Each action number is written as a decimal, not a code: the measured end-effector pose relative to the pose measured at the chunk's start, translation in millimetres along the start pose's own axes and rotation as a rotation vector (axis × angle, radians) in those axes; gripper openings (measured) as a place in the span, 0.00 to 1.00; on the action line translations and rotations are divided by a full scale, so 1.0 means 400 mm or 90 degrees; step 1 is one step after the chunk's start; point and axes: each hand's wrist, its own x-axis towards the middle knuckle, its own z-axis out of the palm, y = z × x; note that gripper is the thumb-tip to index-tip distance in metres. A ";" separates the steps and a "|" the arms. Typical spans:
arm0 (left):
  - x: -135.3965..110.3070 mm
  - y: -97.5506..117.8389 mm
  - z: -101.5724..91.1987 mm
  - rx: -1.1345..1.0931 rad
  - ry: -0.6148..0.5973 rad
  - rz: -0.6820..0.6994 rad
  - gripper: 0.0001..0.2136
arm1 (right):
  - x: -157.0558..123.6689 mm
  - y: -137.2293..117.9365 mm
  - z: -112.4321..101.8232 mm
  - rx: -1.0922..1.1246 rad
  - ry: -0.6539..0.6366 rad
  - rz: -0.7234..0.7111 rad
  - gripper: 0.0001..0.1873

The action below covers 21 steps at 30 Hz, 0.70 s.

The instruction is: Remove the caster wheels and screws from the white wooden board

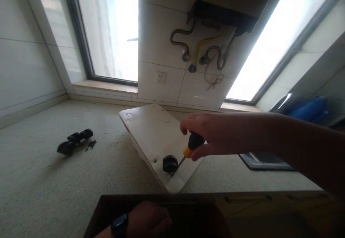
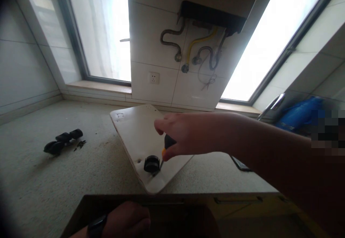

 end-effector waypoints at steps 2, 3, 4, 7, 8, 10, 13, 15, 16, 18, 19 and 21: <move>0.000 0.002 0.000 0.003 -0.004 -0.002 0.17 | 0.007 0.006 0.015 -0.077 0.016 0.068 0.21; -0.001 0.003 0.000 0.006 -0.006 -0.005 0.17 | 0.012 0.012 0.021 -0.122 0.015 0.079 0.23; -0.001 0.005 -0.001 0.007 -0.007 -0.010 0.17 | 0.016 0.019 0.025 -0.157 0.009 0.074 0.24; -0.002 0.010 -0.005 0.010 -0.011 -0.019 0.17 | 0.023 0.037 0.019 -0.157 -0.004 0.011 0.19; -0.002 0.012 -0.006 0.011 -0.011 -0.021 0.17 | 0.023 0.038 0.012 -0.135 -0.009 -0.010 0.15; -0.003 0.014 -0.008 0.013 -0.011 -0.020 0.17 | 0.017 0.034 -0.004 -0.092 -0.027 -0.052 0.08; -0.003 0.015 -0.009 0.011 -0.011 -0.023 0.16 | 0.007 0.015 -0.017 -0.031 -0.063 -0.050 0.22; -0.002 0.015 -0.009 0.011 -0.015 -0.031 0.15 | 0.003 0.000 -0.016 -0.033 -0.053 0.019 0.27; -0.002 0.016 -0.010 0.012 -0.017 -0.036 0.15 | 0.004 -0.006 -0.014 -0.055 -0.047 0.059 0.28; -0.002 0.016 -0.010 0.015 -0.022 -0.040 0.14 | 0.007 -0.013 -0.009 -0.119 -0.047 0.115 0.29; -0.002 0.016 -0.010 0.017 -0.024 -0.041 0.15 | 0.009 -0.013 -0.008 -0.140 -0.061 0.123 0.28; -0.002 0.017 -0.010 0.024 -0.024 -0.044 0.14 | 0.015 -0.006 -0.008 -0.142 -0.092 0.091 0.24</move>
